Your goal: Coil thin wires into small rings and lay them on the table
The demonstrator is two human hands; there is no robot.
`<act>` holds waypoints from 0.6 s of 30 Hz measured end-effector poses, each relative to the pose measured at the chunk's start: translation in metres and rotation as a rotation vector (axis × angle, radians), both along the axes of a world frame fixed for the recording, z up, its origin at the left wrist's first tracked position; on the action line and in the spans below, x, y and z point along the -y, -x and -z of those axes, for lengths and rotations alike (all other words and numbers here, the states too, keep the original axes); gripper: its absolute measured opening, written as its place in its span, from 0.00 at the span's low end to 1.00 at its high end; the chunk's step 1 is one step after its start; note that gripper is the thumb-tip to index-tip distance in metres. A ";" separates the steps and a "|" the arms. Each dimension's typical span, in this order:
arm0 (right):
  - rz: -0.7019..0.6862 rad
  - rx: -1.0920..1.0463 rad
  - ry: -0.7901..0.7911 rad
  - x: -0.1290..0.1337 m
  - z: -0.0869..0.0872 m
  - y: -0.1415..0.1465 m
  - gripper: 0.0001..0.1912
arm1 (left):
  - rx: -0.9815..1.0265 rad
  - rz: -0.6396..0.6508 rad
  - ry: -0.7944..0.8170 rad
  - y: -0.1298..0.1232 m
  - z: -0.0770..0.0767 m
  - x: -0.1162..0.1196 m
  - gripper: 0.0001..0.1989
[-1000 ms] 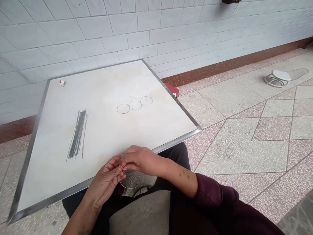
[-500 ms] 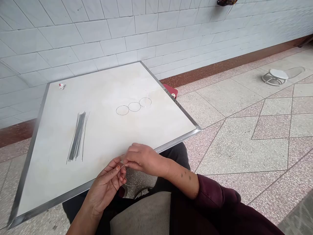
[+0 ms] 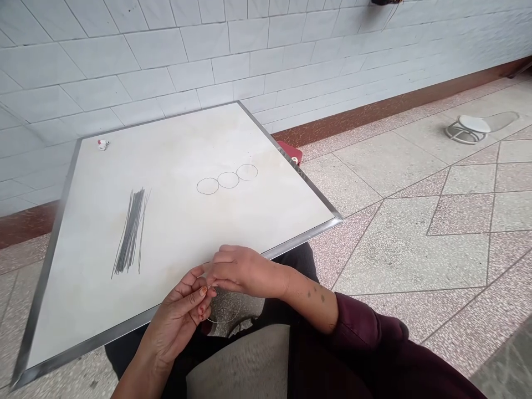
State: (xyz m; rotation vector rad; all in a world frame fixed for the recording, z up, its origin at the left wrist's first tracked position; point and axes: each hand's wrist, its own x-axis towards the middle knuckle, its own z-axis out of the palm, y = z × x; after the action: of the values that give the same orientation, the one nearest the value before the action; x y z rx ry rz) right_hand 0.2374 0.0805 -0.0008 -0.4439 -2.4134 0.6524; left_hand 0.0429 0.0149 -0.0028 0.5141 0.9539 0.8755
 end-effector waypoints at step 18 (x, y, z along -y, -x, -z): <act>-0.049 0.040 -0.003 -0.004 0.000 -0.002 0.08 | 0.020 0.025 0.000 -0.001 0.002 0.001 0.19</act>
State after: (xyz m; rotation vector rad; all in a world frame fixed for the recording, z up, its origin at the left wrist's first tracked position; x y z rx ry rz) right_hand 0.2390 0.0848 -0.0004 -0.4016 -2.4694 0.6671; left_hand 0.0436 0.0142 -0.0045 0.5153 0.9277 0.8565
